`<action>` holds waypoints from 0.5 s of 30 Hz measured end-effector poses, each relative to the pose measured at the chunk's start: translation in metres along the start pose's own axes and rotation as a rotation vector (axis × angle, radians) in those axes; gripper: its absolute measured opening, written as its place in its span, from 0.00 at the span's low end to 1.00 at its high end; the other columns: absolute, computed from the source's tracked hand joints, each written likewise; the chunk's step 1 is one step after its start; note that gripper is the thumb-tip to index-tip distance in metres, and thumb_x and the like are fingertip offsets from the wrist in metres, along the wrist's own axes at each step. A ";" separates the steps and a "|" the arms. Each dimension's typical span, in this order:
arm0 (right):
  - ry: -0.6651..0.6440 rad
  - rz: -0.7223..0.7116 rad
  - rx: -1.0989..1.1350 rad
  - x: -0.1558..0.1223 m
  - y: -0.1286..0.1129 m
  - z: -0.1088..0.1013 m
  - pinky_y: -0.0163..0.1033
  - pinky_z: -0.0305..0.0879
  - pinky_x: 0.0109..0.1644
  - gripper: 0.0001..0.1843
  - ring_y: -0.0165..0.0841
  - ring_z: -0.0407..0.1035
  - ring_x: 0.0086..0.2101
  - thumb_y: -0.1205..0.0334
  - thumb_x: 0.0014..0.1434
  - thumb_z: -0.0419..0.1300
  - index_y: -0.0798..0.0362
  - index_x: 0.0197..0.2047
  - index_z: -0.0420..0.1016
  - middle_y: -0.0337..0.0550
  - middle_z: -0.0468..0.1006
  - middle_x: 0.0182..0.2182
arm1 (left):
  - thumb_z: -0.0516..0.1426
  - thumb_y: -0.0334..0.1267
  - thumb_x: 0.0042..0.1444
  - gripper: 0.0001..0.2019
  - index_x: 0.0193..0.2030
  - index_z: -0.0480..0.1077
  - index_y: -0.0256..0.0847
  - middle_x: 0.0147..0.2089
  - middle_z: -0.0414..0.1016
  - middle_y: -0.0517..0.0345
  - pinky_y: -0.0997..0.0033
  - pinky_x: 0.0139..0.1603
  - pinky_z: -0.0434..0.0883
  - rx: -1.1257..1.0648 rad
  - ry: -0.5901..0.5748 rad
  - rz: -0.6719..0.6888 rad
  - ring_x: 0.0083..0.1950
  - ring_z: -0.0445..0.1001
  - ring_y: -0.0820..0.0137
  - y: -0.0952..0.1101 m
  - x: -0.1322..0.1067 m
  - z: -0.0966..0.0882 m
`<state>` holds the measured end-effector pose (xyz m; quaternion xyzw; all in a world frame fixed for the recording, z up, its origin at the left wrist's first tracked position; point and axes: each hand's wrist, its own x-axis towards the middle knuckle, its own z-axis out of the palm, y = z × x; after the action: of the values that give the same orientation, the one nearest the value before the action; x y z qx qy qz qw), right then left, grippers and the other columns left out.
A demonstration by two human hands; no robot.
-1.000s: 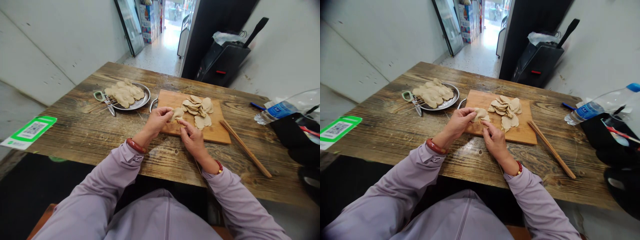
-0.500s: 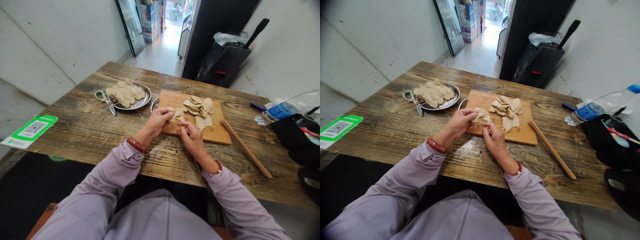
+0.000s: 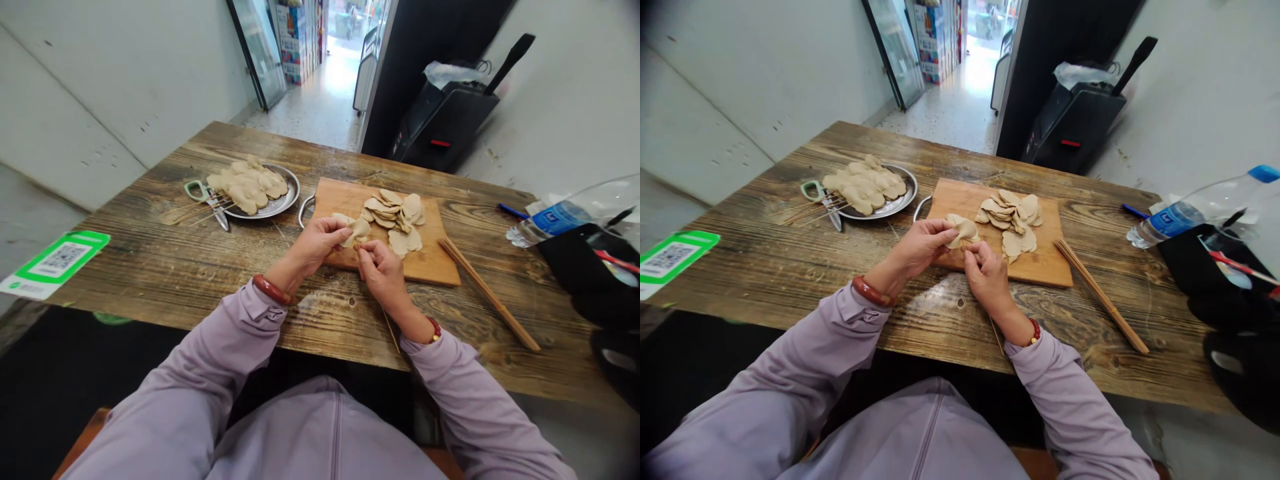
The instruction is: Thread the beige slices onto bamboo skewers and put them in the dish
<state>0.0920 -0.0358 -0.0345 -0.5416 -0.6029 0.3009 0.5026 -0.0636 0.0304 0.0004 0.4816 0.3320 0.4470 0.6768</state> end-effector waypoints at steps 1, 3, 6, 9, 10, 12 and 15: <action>-0.001 0.013 0.026 0.000 0.000 0.001 0.35 0.55 0.25 0.12 0.29 0.62 0.19 0.50 0.66 0.58 0.50 0.39 0.72 0.32 0.68 0.18 | 0.74 0.46 0.40 0.17 0.26 0.77 0.37 0.26 0.73 0.60 0.76 0.27 0.61 -0.010 -0.005 -0.007 0.28 0.65 0.77 0.000 0.000 0.000; -0.009 0.039 0.089 0.001 0.000 0.003 0.35 0.54 0.24 0.13 0.28 0.61 0.18 0.49 0.67 0.58 0.50 0.39 0.72 0.30 0.66 0.17 | 0.74 0.47 0.41 0.17 0.29 0.78 0.37 0.29 0.74 0.59 0.77 0.28 0.62 -0.041 0.003 -0.023 0.29 0.66 0.76 0.001 0.000 0.000; 0.003 0.064 0.187 0.002 -0.002 0.008 0.34 0.52 0.23 0.14 0.27 0.59 0.17 0.48 0.67 0.58 0.50 0.39 0.72 0.29 0.65 0.16 | 0.72 0.49 0.46 0.17 0.33 0.79 0.37 0.32 0.76 0.57 0.77 0.30 0.64 -0.094 0.046 -0.049 0.30 0.69 0.76 0.002 0.002 0.000; 0.055 0.060 0.217 0.004 -0.003 0.015 0.34 0.54 0.23 0.14 0.27 0.60 0.17 0.48 0.67 0.58 0.50 0.40 0.72 0.29 0.66 0.17 | 0.71 0.51 0.48 0.18 0.32 0.78 0.36 0.33 0.76 0.57 0.77 0.31 0.65 -0.120 0.052 -0.069 0.32 0.70 0.75 0.002 0.002 -0.001; 0.071 0.053 0.206 0.005 -0.002 0.017 0.34 0.55 0.24 0.14 0.27 0.61 0.18 0.48 0.67 0.58 0.50 0.40 0.72 0.30 0.67 0.18 | 0.72 0.51 0.47 0.19 0.33 0.78 0.36 0.33 0.77 0.56 0.77 0.32 0.65 -0.120 0.043 -0.070 0.32 0.70 0.75 0.002 0.001 0.000; 0.089 0.033 0.172 0.007 -0.002 0.021 0.34 0.58 0.25 0.15 0.28 0.63 0.19 0.47 0.67 0.58 0.50 0.40 0.72 0.31 0.69 0.19 | 0.74 0.49 0.43 0.19 0.34 0.80 0.35 0.34 0.78 0.55 0.76 0.33 0.66 -0.121 0.025 -0.067 0.33 0.71 0.75 0.001 0.001 0.000; 0.065 -0.007 0.096 0.009 -0.004 0.025 0.34 0.60 0.26 0.15 0.29 0.66 0.21 0.48 0.68 0.55 0.51 0.42 0.72 0.34 0.72 0.22 | 0.76 0.44 0.38 0.19 0.33 0.80 0.35 0.33 0.78 0.56 0.76 0.35 0.66 -0.145 0.045 -0.054 0.34 0.71 0.75 0.001 0.000 0.000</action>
<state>0.0685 -0.0238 -0.0361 -0.5241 -0.5730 0.3101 0.5484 -0.0642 0.0305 0.0016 0.4121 0.3269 0.4619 0.7141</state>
